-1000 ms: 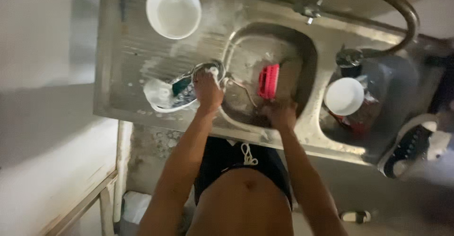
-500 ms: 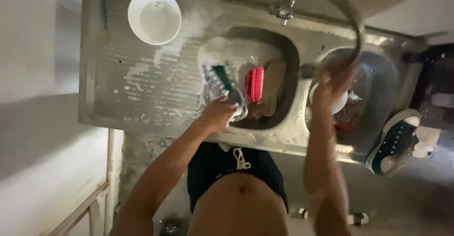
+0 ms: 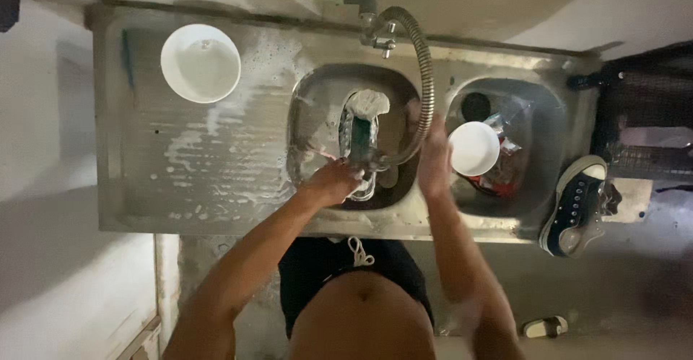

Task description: The person cleans a shoe and then a second shoe over a sink, first scrubbing one shoe with a pink brush and soapy water, then rinsing it under a faucet, and finally rinsing a second shoe under the faucet.

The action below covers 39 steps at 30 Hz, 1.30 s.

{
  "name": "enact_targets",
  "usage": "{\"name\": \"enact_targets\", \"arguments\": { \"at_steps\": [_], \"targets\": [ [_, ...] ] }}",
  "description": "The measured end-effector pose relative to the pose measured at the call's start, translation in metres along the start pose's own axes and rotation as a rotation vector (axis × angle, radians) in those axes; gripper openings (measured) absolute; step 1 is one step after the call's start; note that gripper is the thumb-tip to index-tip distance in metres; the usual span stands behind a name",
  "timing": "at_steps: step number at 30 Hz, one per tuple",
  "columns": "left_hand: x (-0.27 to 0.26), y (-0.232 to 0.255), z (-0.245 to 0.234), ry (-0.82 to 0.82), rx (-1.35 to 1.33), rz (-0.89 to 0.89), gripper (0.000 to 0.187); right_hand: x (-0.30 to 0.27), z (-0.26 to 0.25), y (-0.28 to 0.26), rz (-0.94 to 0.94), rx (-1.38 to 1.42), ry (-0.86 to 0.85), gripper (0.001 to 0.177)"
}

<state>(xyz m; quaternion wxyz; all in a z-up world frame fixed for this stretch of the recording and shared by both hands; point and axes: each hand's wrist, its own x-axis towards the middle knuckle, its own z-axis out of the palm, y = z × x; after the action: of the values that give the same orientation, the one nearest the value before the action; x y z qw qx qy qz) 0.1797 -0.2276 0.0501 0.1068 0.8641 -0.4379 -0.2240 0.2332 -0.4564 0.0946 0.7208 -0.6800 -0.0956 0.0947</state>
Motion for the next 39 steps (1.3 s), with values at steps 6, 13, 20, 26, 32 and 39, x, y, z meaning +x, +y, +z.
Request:
{"name": "enact_targets", "arguments": {
  "at_steps": [6, 13, 20, 26, 32, 39],
  "targets": [
    [-0.006, 0.005, -0.017, -0.160, -0.185, 0.020, 0.037, 0.130, -0.065, 0.059, 0.473, 0.060, 0.150, 0.051],
    [-0.021, 0.001, -0.005, -0.189, 0.009, 0.198, 0.018, 0.165, -0.037, 0.032, 0.553, 0.647, -0.231, 0.035],
    [-0.018, -0.003, 0.000, -0.146, 0.045, 0.290, 0.009, 0.178, -0.026, 0.032, 0.313, -0.633, -0.009, 0.080],
    [-0.029, 0.005, -0.001, -0.443, -0.123, -0.027, 0.043, 0.107, 0.006, 0.015, 0.425, -0.330, 0.173, 0.078],
    [-0.059, 0.014, 0.037, -0.080, 0.488, -0.046, 0.021, -0.004, -0.008, 0.215, 0.608, -0.052, 0.879, 0.019],
    [-0.031, -0.003, 0.004, -0.201, 0.168, 0.452, 0.008, -0.036, 0.016, 0.242, 0.361, -0.094, 0.737, 0.034]
  ]
}}
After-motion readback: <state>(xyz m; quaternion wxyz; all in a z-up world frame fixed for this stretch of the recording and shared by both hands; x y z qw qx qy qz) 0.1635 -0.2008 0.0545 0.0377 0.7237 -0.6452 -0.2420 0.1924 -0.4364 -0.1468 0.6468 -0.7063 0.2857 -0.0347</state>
